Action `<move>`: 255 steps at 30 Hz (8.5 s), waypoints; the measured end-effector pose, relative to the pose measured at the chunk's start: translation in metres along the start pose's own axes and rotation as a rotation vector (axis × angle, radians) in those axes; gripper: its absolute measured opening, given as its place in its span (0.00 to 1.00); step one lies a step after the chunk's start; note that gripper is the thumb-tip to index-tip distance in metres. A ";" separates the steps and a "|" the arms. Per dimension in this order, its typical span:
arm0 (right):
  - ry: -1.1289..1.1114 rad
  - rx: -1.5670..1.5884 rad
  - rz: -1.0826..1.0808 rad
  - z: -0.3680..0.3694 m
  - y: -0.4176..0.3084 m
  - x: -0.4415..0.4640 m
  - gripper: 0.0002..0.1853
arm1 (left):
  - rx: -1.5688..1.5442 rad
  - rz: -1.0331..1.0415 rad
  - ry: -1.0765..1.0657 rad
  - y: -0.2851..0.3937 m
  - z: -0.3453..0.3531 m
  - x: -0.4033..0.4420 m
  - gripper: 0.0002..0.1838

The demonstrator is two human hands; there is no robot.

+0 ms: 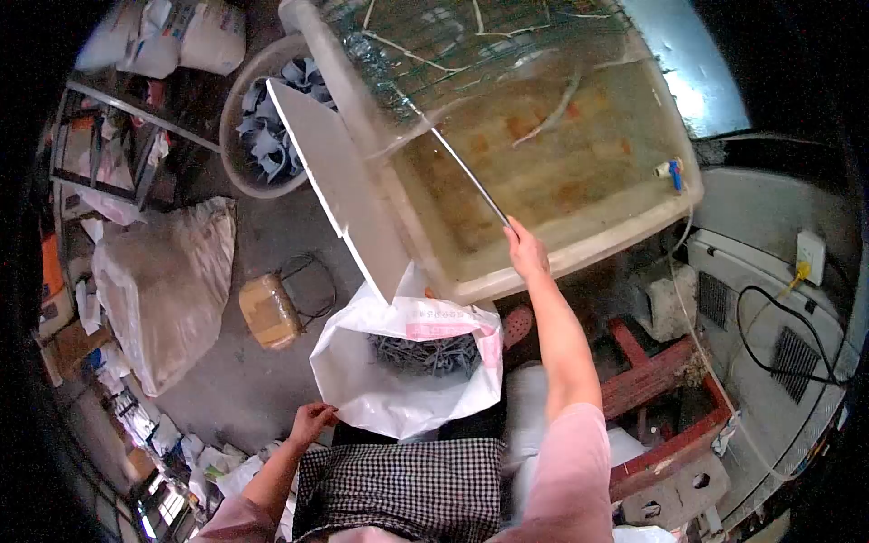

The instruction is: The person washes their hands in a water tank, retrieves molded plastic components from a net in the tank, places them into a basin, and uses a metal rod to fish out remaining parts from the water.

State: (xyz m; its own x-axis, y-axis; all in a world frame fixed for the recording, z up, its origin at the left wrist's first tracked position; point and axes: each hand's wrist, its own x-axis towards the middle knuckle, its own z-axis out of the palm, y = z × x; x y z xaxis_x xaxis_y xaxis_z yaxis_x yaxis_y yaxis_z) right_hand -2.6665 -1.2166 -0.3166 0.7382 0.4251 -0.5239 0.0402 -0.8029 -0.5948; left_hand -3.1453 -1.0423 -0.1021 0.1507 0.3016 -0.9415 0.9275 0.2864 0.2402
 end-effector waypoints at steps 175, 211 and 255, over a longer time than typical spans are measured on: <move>0.340 -0.040 0.043 -0.136 0.027 0.197 0.17 | -0.074 -0.014 -0.027 0.120 0.088 0.027 0.10; 0.288 -0.139 0.094 -0.115 0.036 0.182 0.17 | -0.106 0.021 -0.033 0.133 0.111 0.040 0.11; 0.494 0.228 -0.324 -0.083 0.062 0.260 0.18 | -0.053 0.034 -0.038 0.130 0.125 0.046 0.11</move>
State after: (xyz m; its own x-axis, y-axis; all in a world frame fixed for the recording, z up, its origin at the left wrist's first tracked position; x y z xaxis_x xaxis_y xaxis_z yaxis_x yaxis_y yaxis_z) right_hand -2.4157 -1.1904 -0.4389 0.9385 0.3450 0.0151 0.2092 -0.5334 -0.8196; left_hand -2.9748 -1.1054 -0.1435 0.1953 0.2775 -0.9406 0.9025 0.3246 0.2832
